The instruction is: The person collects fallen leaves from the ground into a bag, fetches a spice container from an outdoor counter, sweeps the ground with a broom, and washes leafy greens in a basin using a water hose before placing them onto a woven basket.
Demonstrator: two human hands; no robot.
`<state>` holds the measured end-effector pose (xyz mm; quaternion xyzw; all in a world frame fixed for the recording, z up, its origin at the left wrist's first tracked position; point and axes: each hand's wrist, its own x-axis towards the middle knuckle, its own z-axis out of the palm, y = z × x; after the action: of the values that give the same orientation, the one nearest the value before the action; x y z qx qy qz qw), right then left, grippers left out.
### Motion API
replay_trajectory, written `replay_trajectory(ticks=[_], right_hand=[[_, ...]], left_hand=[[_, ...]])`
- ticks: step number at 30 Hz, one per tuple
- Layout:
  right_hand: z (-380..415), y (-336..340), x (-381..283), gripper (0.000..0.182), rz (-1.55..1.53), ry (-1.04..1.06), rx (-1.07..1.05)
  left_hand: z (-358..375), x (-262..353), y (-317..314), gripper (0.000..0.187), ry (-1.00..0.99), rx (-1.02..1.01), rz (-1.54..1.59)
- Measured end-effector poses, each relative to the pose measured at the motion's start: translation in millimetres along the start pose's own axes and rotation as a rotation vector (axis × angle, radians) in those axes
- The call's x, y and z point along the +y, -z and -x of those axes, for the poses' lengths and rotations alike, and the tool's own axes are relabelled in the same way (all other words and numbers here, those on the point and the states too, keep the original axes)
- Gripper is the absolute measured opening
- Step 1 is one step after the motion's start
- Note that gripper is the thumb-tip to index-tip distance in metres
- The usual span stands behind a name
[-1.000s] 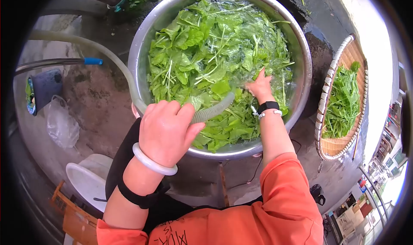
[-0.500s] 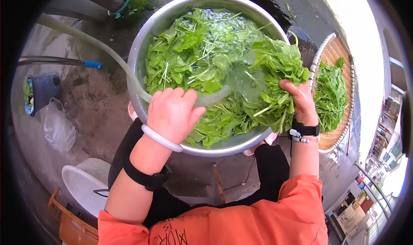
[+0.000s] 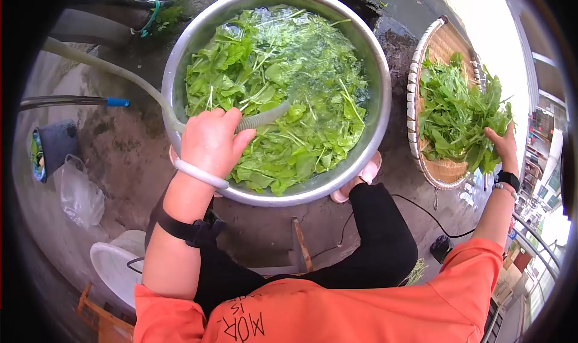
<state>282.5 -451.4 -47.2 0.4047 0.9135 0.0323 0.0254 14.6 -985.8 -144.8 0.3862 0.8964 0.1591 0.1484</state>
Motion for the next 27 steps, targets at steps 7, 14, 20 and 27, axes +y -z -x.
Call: replay_trajectory(ticks=[7, 14, 20, 27], right_hand=[[69, -127, -252, 0.072, -0.164, 0.597, -0.233], [189, -254, -427, 0.059, 0.191, 1.039, -0.626], [131, -268, -399, 0.033, 0.053, 0.614, -0.647], [49, -159, -309, 0.035, -0.671, 0.324, -0.559]], left_hand=[[3, -12, 0, 0.025, 0.030, 0.003, -0.015], [5, -27, 5, 0.023, 0.074, 0.003, 0.019], [7, -35, 11, 0.023, 0.069, 0.019, 0.048], [11, -33, 16, 0.023, 0.071, 0.052, 0.044]])
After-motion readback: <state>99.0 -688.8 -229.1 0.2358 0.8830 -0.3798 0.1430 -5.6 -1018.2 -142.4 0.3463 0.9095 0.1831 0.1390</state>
